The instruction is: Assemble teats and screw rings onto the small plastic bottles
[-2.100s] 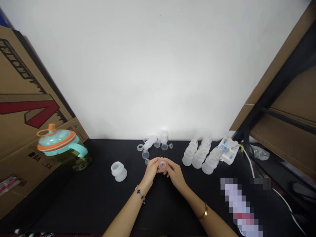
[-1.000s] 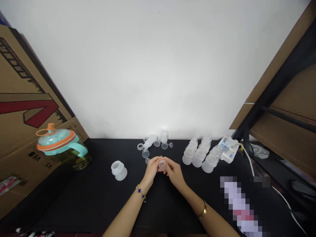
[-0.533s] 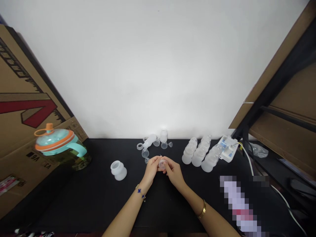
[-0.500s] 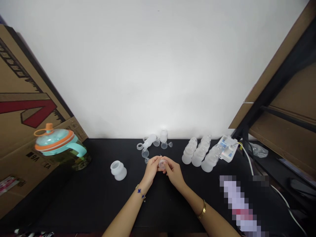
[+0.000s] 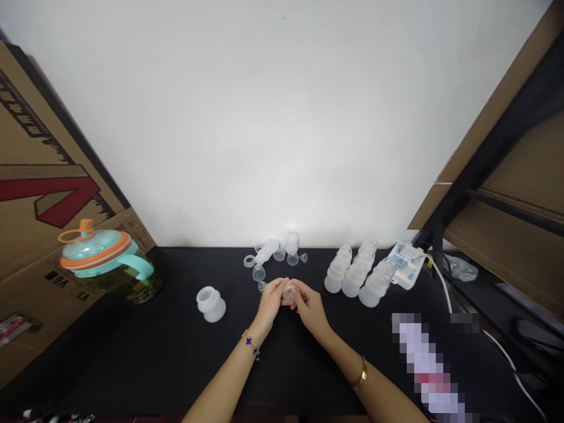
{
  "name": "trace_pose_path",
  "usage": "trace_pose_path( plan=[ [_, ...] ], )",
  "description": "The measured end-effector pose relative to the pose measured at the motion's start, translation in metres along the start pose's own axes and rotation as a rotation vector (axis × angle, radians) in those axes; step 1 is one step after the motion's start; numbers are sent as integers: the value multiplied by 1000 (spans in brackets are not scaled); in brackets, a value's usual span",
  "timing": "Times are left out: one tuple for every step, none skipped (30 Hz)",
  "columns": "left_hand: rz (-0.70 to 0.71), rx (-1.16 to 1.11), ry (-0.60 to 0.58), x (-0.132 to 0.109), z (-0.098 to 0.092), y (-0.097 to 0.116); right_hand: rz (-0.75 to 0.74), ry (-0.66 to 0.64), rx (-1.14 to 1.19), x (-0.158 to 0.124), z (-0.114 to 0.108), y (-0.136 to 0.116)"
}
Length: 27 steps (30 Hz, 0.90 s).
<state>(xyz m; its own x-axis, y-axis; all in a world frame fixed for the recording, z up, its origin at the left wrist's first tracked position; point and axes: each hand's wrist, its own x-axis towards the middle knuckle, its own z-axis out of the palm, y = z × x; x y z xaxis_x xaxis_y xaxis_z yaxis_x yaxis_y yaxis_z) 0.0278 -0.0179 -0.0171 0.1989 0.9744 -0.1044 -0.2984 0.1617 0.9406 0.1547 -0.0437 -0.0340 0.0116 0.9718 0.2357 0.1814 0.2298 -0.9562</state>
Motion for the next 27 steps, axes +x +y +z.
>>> trace_pose_path(
  plan=[
    [0,2,0,0,0,0,-3,1,3,0,0,0],
    [1,5,0,0,0,0,-6,1,4,0,0,0],
    [4,9,2,0,0,-1,-11,2,4,0,0,0],
    [8,12,5,1,0,-1,-16,5,5,0,0,0],
    [12,16,9,1,-1,-2,-20,7,4,0,1,0],
    [16,18,13,1,-1,-2,-23,7,4,0,1,0],
    [16,19,15,2,-1,-3,-26,8,5,0,1,0],
    [16,21,14,2,-1,-4,-29,9,6,0,1,0],
    [18,23,14,3,-2,-4,-31,9,8,-1,1,0],
    [20,25,15,3,-2,-5,-32,10,8,-1,1,0],
    [24,29,18,3,-2,-5,-32,10,6,-1,1,0],
    [29,32,23,4,-2,-6,-32,9,2,-1,1,-1],
    [31,35,27,4,-3,-6,-32,6,-3,-1,0,-1],
    [29,38,29,4,-3,-6,-32,4,-6,-1,0,-2],
    [24,42,27,4,-3,-6,-33,3,-10,-1,0,-2],
    [19,46,24,4,-2,-6,-35,2,-14,-1,0,-3],
    [16,49,21,4,-2,-6,-35,3,-16,-1,-1,-3],
    [16,51,17,4,-3,-7,-34,3,-20,-1,-1,-4],
    [19,51,16,4,-3,-7,-32,3,-23,-1,-1,-4],
    [23,48,16,4,-3,-7,-31,2,-27,-1,-1,-4],
    [27,44,18,4,-3,-8,-32,1,-30,-1,-1,-4],
    [28,40,23,4,-3,-8,-36,0,-32,-1,-1,-4],
    [28,38,27,4,-4,-9,-40,0,-34,-1,-1,-4],
    [26,37,31,4,-4,-9,-43,-1,-37,-1,-1,-5],
    [24,34,32,4,-4,-9,-46,-3,-40,-1,-1,-5],
    [22,32,30,5,-4,-10,-48,-4,-41,-1,-1,-5],
    [22,31,27,5,-4,-10,-51,-4,-41,-1,-1,-5]
  ],
)
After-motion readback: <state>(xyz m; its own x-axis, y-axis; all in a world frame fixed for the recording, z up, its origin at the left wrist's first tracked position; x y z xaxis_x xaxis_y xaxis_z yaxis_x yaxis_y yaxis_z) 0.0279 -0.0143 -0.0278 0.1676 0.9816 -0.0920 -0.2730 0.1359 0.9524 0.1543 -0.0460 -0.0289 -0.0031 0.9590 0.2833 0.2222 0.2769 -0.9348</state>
